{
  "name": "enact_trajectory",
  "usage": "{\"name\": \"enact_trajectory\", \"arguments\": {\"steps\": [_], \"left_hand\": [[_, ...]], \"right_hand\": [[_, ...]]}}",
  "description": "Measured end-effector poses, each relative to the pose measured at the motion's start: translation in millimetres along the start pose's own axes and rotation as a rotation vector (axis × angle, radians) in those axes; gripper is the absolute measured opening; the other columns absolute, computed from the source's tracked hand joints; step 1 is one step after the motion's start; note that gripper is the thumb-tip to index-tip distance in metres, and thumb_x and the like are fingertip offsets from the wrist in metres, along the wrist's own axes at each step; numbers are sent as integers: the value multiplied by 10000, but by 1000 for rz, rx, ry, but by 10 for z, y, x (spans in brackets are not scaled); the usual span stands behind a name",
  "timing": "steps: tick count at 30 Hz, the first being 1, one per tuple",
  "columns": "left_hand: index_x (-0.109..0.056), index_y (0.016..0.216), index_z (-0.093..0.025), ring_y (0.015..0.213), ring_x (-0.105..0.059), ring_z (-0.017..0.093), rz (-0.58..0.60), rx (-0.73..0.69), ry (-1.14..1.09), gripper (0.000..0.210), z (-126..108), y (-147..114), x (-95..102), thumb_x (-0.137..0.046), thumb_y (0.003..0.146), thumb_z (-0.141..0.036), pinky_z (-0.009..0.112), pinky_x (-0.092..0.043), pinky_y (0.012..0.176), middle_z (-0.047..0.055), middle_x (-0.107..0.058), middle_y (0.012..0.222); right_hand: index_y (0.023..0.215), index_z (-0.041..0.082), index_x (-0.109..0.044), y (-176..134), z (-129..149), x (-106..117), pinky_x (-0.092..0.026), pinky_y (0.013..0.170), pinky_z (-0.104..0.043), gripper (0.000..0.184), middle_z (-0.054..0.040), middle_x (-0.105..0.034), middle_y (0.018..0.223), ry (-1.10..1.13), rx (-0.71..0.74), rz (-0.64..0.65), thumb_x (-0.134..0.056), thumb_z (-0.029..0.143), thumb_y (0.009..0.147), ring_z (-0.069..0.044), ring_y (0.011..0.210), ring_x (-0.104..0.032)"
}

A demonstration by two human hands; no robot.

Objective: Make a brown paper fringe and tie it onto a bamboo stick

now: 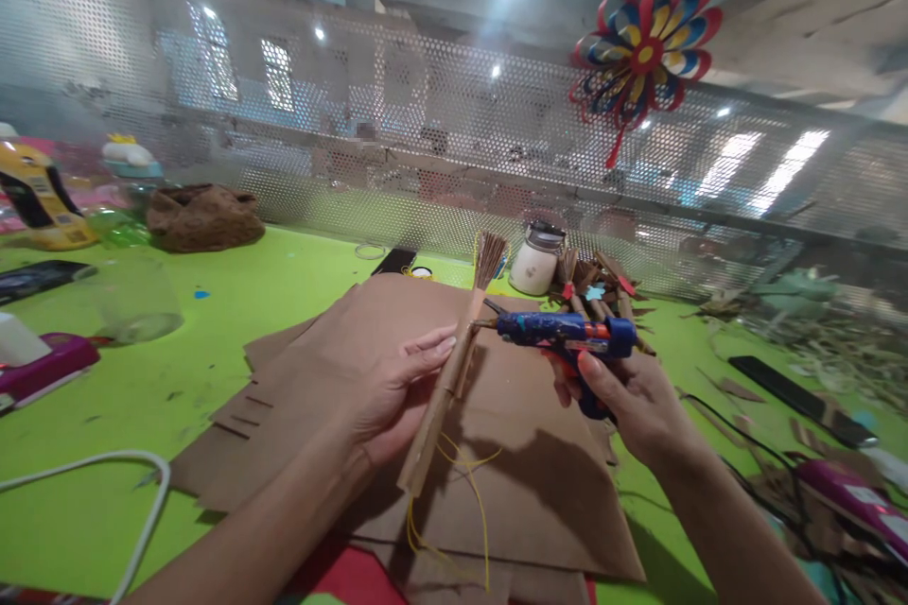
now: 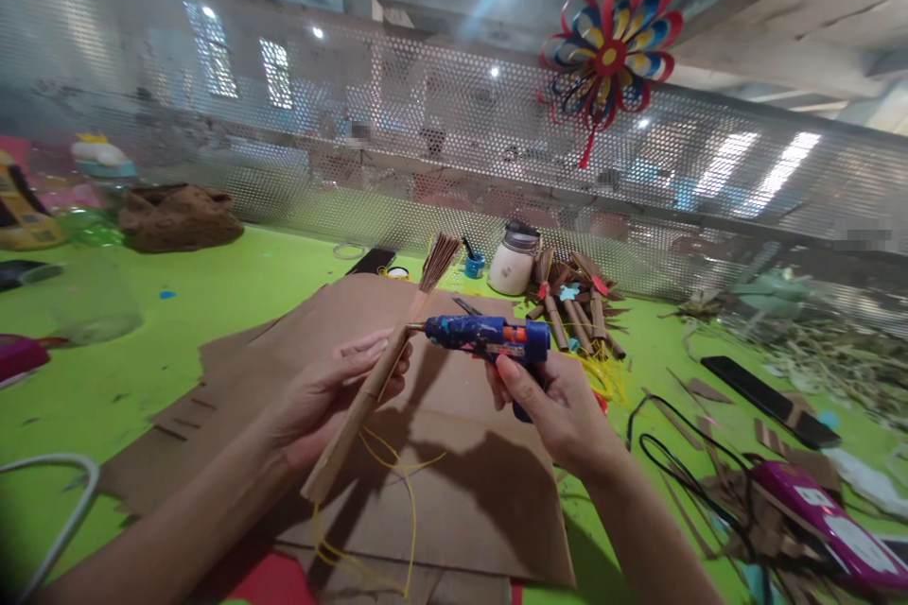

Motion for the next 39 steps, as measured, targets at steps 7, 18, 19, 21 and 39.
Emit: {"name": "enact_trajectory", "arguments": {"steps": [7, 18, 19, 21, 39], "left_hand": [[-679, 966, -65, 696, -653, 125, 29, -12, 10, 230, -7, 6, 6, -589, 757, -31, 193, -530, 666, 98, -697, 817], [-660, 1010, -63, 692, -640, 113, -9, -18, 24, 263, 7, 35, 71, -593, 757, -37, 184, -526, 654, 101, -688, 861], [-657, 1014, -62, 679, -635, 108, 2, -14, 20, 265, 11, 33, 68, -596, 757, -40, 182, -523, 647, 99, -685, 851], [-657, 1011, -61, 658, -627, 104, 19, -6, 9, 267, 13, 28, 54, -602, 750, -41, 181, -519, 631, 97, -680, 832], [-659, 997, -69, 651, -654, 117, -120, -21, 17, 264, -36, 10, 12, -565, 757, -14, 189, -539, 622, 95, -702, 833]], "right_hand": [[674, 159, -534, 7, 12, -19, -348, 576, -280, 377, -34, -520, 679, 17, -4, 10, -429, 431, 913, -142, 626, -474], [688, 156, -547, -2, 45, -36, -334, 561, -283, 383, -34, -524, 665, 6, 21, 92, -428, 444, 910, -138, 606, -451], [690, 157, -546, 0, 39, -35, -336, 561, -282, 377, -33, -522, 667, 23, 24, 75, -427, 437, 912, -139, 608, -454], [700, 159, -546, 4, 15, -32, -347, 567, -281, 357, -31, -518, 676, 63, 28, 24, -429, 417, 916, -140, 617, -466], [664, 158, -541, -6, 54, -58, -338, 558, -279, 387, -23, -497, 645, 18, 37, 109, -422, 426, 918, -138, 610, -456]]}}
Point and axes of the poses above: each hand's wrist, its own y-axis towards the middle knuckle, its own x-axis out of the back of the hand, z = x × y, the point moved 2 cm from there along y, towards the middle knuckle
